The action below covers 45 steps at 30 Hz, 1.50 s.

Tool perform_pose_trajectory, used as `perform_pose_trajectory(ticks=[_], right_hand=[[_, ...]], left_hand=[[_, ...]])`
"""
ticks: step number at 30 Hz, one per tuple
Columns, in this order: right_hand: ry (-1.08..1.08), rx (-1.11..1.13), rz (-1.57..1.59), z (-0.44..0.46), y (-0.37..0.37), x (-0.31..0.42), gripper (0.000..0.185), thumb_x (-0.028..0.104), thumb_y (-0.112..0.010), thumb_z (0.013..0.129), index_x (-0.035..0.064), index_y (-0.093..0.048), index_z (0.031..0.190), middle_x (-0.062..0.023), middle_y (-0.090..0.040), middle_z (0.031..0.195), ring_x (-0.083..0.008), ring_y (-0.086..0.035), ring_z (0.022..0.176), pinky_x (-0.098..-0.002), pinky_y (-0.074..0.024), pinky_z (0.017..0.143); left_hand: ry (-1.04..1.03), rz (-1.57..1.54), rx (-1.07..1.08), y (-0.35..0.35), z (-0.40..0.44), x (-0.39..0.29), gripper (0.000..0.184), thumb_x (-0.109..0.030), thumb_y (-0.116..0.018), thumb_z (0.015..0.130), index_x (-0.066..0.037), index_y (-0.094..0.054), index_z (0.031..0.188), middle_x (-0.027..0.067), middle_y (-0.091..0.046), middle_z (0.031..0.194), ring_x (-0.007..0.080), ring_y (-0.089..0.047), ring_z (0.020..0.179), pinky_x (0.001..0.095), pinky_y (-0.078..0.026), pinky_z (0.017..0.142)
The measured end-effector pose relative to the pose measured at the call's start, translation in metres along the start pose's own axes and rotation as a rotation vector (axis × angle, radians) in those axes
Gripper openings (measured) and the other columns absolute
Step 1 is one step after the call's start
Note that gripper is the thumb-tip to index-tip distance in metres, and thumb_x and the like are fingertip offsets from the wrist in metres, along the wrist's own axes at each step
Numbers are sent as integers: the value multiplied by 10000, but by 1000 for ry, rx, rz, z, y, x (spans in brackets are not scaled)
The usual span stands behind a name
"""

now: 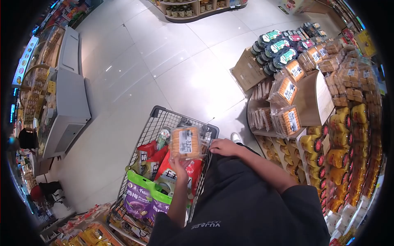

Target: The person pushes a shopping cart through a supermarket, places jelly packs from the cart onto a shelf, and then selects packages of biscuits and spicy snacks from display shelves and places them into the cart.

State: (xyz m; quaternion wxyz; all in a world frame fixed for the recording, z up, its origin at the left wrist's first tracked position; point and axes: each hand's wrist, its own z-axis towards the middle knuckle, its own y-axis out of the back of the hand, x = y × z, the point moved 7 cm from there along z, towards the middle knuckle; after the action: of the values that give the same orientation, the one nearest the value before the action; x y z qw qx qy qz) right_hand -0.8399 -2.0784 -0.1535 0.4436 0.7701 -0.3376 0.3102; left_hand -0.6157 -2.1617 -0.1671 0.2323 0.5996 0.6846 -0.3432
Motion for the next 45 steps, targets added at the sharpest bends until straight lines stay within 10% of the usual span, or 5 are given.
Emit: perform_pose_trajectory(ticks=[7,15,19,29,45], right_hand=[[-36,24,1167,-22,42,65,704,466,-622,841,74,-369,1369,-59,-524,1254,-178,-509,1115,-343,-435,896],[-2,-560,976,-114,123,-1,664,210,-738,770,4,-407,1307,-100,-575,1137,-175,-569,1043,-307,-495,820],[-103,-864,1142,-208,160,-43,638,191,-713,767,3,-401,1291,-99,-579,1133,-162,-592,980,-307,-492,785],[262,-1720,1658,-355,276,-136,524,455,-568,841,62,-489,1180,-117,-562,1138,-238,-586,1002,-454,-492,849],[139,-1929,1886,-404,329,-231,849,597,-564,765,18,-348,1346,-215,-458,1300,-376,-446,1232,-474,-379,1021]], left_hand=[[-563,-56,356,-40,-66,-31,746,-309,-604,797,-59,-233,1395,168,-426,1308,307,-513,1135,439,-490,880],[-362,221,549,-145,-30,45,675,-399,-437,895,20,-252,1391,185,-375,1352,294,-437,1217,413,-365,1013],[-537,1307,342,-191,-28,52,699,-424,-538,873,45,-331,1348,241,-396,1303,362,-399,1227,448,-322,1020],[-910,1253,318,-194,-68,57,727,-158,-654,785,49,-279,1374,289,-368,1326,431,-362,1237,460,-303,1031],[-555,1242,555,-133,20,92,911,-55,-700,727,31,-141,1441,251,-463,1316,320,-533,1138,344,-416,964]])
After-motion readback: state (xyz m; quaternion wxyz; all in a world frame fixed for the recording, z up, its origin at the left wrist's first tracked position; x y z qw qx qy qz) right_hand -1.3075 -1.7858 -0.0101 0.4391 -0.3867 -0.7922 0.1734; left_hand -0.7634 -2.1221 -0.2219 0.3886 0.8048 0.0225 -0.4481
